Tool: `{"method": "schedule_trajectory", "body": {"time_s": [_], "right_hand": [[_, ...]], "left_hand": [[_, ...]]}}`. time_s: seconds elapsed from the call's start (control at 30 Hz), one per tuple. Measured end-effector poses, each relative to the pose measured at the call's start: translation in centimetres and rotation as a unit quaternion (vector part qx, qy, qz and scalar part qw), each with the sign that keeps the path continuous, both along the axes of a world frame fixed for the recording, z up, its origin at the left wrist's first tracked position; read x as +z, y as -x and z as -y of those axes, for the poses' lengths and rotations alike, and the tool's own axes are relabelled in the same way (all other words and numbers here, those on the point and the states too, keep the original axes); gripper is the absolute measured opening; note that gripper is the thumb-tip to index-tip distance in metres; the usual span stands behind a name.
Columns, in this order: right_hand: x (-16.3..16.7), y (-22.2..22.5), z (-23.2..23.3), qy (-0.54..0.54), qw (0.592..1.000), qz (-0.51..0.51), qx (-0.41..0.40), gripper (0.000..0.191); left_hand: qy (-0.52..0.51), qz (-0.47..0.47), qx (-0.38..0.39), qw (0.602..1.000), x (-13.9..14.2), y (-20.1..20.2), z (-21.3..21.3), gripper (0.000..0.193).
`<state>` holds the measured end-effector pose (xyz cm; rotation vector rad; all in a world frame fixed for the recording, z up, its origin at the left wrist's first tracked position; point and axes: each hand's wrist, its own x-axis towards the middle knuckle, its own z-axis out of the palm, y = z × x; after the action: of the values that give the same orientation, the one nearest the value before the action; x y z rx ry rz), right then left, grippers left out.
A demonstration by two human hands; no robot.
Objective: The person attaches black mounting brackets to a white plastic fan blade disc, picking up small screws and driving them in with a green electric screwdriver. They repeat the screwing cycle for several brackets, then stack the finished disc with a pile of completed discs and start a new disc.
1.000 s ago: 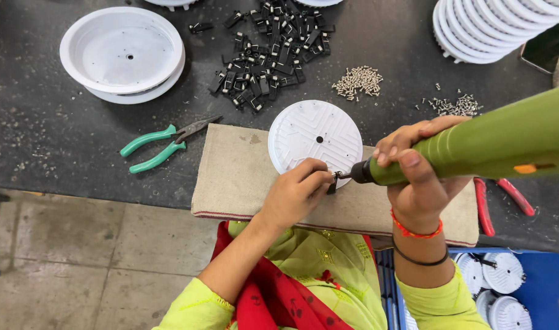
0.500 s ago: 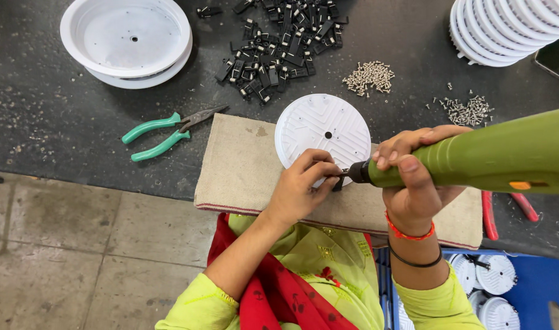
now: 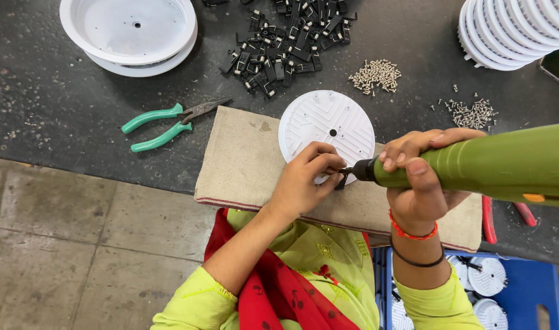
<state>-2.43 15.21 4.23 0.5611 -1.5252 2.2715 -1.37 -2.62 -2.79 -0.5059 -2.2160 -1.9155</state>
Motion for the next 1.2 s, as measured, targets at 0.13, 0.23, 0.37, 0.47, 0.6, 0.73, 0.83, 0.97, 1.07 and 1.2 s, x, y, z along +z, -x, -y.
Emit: {"method": "schedule_trajectory", "body": {"time_s": [0.13, 0.23, 0.37, 0.47, 0.6, 0.73, 0.83, 0.97, 1.07, 1.2], "right_hand": [[0.4, -0.2, -0.2, 0.002, 1.000, 0.003, -0.006, 0.031], [0.7, -0.2, -0.4, 0.001, 1.000, -0.002, -0.009, 0.031], [0.9, -0.2, -0.4, -0.011, 1.000, -0.002, -0.015, 0.031], [0.8, -0.3, -0.2, -0.008, 1.000, 0.003, -0.017, 0.031], [0.7, -0.4, 0.0, -0.001, 1.000, 0.005, -0.004, 0.031], [0.6, -0.3, 0.3, -0.008, 1.000, 0.004, -0.007, 0.030], [0.4, -0.2, 0.3, -0.012, 1.000, 0.009, -0.009, 0.030], [-0.1, -0.1, 0.4, -0.014, 1.000, 0.011, -0.006, 0.030], [-0.4, 0.0, 0.4, -0.016, 1.000, 0.012, 0.003, 0.029], [-0.8, 0.3, 0.6, -0.038, 0.999, 0.002, 0.016, 0.029]], "left_hand": [[0.007, 0.000, -0.007, 1.000, 0.0, 0.2, 0.1, 0.024], [0.032, 0.003, -0.010, 0.999, 0.1, 0.5, 0.1, 0.026], [0.073, 0.000, -0.009, 0.997, 0.3, 0.5, 0.3, 0.029], [0.075, -0.017, -0.014, 0.997, 0.3, 0.3, 0.5, 0.031], [0.057, -0.031, -0.009, 0.998, 0.3, 0.1, 0.5, 0.033], [0.066, -0.029, -0.004, 0.997, 0.3, 0.1, 0.6, 0.034], [0.061, -0.027, -0.008, 0.998, 0.2, 0.3, 0.7, 0.035], [0.070, -0.036, -0.005, 0.997, -0.1, 0.4, 0.9, 0.035], [0.113, -0.053, 0.013, 0.992, -0.3, 0.2, 0.9, 0.034], [0.187, -0.126, 0.050, 0.973, -0.3, -0.1, 1.2, 0.043]]}}
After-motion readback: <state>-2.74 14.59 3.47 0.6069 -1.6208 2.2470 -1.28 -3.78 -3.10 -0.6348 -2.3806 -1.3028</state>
